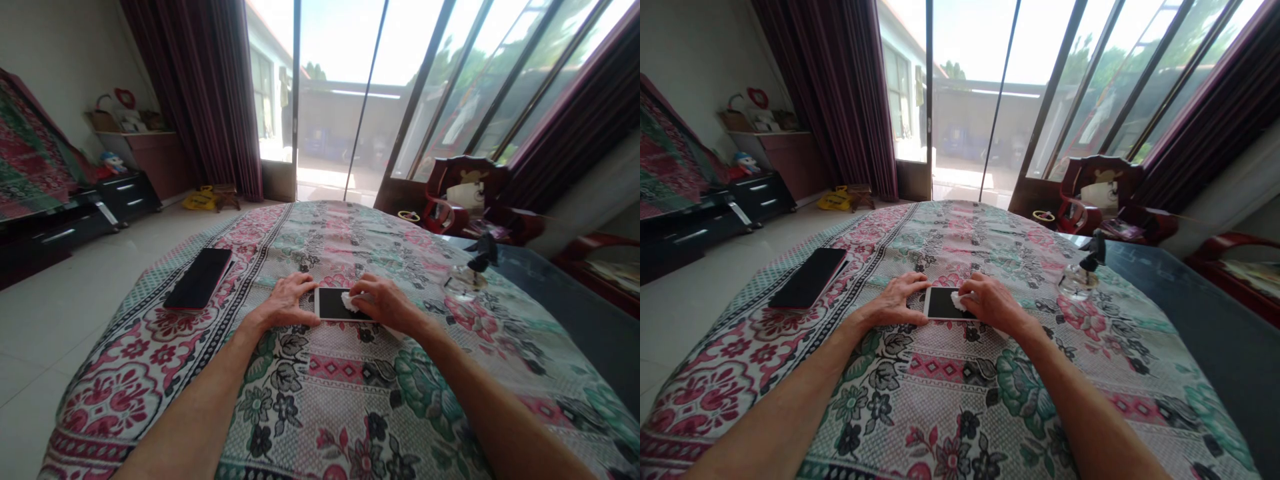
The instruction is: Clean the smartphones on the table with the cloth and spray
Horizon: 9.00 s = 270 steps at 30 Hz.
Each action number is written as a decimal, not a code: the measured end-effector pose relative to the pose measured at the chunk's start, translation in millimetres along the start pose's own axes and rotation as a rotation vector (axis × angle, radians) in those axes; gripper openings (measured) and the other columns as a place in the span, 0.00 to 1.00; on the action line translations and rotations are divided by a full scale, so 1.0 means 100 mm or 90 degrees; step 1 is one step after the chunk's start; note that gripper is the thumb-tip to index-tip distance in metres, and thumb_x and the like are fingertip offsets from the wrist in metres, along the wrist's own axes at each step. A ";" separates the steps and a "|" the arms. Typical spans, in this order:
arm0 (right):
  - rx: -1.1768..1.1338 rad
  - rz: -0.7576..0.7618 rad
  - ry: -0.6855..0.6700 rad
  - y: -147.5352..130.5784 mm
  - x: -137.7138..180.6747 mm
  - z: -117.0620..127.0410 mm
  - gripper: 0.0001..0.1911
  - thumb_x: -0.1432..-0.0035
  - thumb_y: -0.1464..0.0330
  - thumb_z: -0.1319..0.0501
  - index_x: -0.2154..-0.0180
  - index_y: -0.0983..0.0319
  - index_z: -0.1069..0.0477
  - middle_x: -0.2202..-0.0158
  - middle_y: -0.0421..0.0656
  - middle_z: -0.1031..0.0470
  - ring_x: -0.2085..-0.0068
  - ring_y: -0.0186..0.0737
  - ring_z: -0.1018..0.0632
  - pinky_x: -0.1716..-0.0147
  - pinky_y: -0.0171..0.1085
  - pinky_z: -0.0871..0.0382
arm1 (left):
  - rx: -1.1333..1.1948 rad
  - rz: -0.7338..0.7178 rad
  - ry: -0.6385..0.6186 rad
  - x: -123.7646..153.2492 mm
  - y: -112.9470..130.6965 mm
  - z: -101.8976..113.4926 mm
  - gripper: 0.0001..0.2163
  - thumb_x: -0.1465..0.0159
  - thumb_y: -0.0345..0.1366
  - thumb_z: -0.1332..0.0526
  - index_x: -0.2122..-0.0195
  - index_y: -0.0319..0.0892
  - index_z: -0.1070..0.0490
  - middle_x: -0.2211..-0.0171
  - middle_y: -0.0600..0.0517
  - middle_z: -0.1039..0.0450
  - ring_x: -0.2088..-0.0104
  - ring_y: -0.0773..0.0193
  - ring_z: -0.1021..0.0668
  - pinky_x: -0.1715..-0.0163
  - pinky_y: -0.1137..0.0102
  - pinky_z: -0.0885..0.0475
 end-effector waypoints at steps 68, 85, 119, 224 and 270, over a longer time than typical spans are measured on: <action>0.277 -0.329 -0.013 -0.43 0.21 -0.17 0.15 0.38 0.75 0.51 0.58 0.63 0.27 0.54 0.52 0.30 0.55 0.47 0.31 0.61 0.39 0.40 | 0.011 -0.005 0.040 -0.02 -0.04 -0.03 0.32 0.52 0.47 0.31 0.45 0.45 0.31 0.41 0.46 0.37 0.39 0.49 0.37 0.40 0.59 0.43; 0.227 -0.381 0.060 -0.29 0.20 -0.16 0.13 0.38 0.69 0.48 0.63 0.58 0.25 0.56 0.47 0.29 0.58 0.45 0.31 0.65 0.37 0.40 | 0.008 0.003 0.036 -0.01 -0.05 -0.04 0.31 0.51 0.45 0.30 0.45 0.45 0.31 0.40 0.45 0.38 0.38 0.49 0.38 0.39 0.57 0.44; 0.205 -0.393 0.071 -0.12 0.24 -0.08 0.15 0.35 0.74 0.53 0.56 0.61 0.29 0.53 0.47 0.29 0.54 0.45 0.31 0.61 0.36 0.38 | 0.013 -0.008 0.040 0.00 0.01 0.00 0.30 0.51 0.43 0.30 0.46 0.43 0.30 0.41 0.44 0.37 0.39 0.50 0.37 0.39 0.59 0.43; 0.197 -0.230 0.043 -0.73 0.12 -0.36 0.10 0.39 0.71 0.46 0.61 0.60 0.27 0.57 0.46 0.29 0.57 0.43 0.30 0.63 0.35 0.37 | -0.019 0.009 0.023 0.02 0.09 0.00 0.34 0.51 0.46 0.32 0.42 0.47 0.35 0.39 0.46 0.39 0.38 0.48 0.40 0.40 0.56 0.45; 0.178 -0.203 0.034 -0.78 0.13 -0.37 0.09 0.40 0.72 0.46 0.64 0.59 0.26 0.58 0.45 0.29 0.58 0.41 0.31 0.62 0.34 0.38 | -0.003 0.017 0.042 -0.02 0.04 -0.03 0.33 0.54 0.47 0.30 0.45 0.46 0.32 0.40 0.46 0.38 0.39 0.48 0.38 0.41 0.56 0.44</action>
Point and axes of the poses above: each hand's wrist, its own x-axis away from the middle knuckle, its own z-axis out of the back of the hand, y = z × x, the point moved 5 cm from there along -x, towards the middle knuckle
